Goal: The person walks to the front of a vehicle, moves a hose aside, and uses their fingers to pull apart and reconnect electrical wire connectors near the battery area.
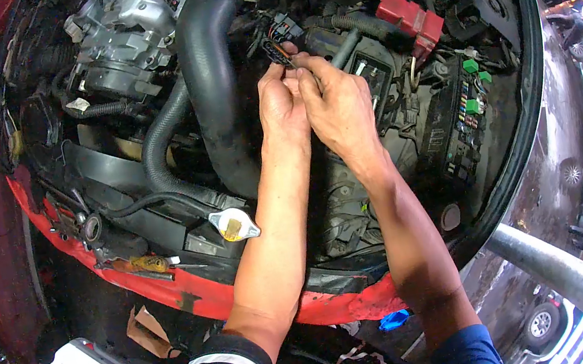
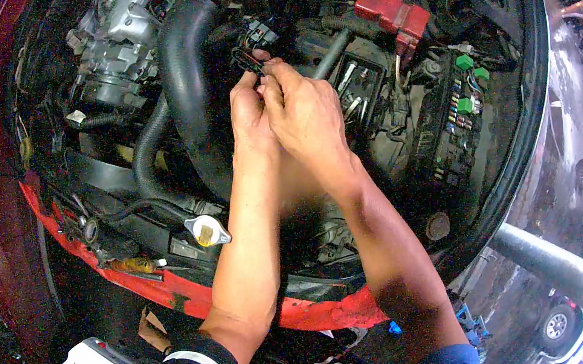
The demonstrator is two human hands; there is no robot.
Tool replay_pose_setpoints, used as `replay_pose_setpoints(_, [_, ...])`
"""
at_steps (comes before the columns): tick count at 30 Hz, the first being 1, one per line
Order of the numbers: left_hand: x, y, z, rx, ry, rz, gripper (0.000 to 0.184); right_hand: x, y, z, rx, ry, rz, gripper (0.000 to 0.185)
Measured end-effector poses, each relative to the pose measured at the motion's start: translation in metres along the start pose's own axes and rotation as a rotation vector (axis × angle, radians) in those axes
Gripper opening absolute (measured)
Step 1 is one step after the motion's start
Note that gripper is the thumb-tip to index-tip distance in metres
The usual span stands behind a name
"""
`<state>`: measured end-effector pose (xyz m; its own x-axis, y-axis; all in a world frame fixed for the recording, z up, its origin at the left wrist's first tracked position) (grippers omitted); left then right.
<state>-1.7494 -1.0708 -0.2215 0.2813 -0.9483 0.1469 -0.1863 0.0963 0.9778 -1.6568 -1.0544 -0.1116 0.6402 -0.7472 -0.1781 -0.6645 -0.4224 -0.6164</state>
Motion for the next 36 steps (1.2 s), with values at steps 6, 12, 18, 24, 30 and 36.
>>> replay_pose_setpoints(6, [0.005, 0.027, -0.013, -0.056, 0.149, 0.226, 0.024, -0.001, -0.004, -0.004, -0.004, 0.068, -0.019, 0.024])
replay_pose_setpoints(12, [0.008, 0.032, -0.014, -0.106, 0.18, 0.266, 0.023, -0.001, -0.003, 0.0, -0.041, 0.096, -0.01, 0.024])
replay_pose_setpoints(18, [0.01, 0.035, -0.014, -0.148, 0.189, 0.303, 0.022, -0.003, -0.007, -0.002, -0.046, 0.089, -0.036, 0.022])
replay_pose_setpoints(24, [0.006, 0.017, -0.011, -0.235, 0.194, 0.385, 0.025, -0.002, 0.002, 0.001, 0.086, 0.06, -0.021, 0.022])
replay_pose_setpoints(30, [0.01, 0.019, -0.016, -0.317, 0.227, 0.352, 0.02, 0.001, 0.009, 0.003, 0.117, 0.125, -0.006, 0.022])
replay_pose_setpoints(36, [0.012, 0.033, -0.019, -0.279, 0.243, 0.387, 0.018, -0.002, 0.0, 0.003, -0.025, 0.121, 0.003, 0.021])
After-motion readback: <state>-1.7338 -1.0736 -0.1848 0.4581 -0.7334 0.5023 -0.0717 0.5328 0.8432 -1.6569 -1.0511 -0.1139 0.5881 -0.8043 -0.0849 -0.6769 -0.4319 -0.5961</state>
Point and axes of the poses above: each hand's wrist, its own x-axis away from the middle knuckle, its own y-axis out of the palm, z = x × y, the point moved 3 cm from there along -x, towards the middle knuckle, and after that the axes turned 4 degrees about -z, right-handed, at the moved point
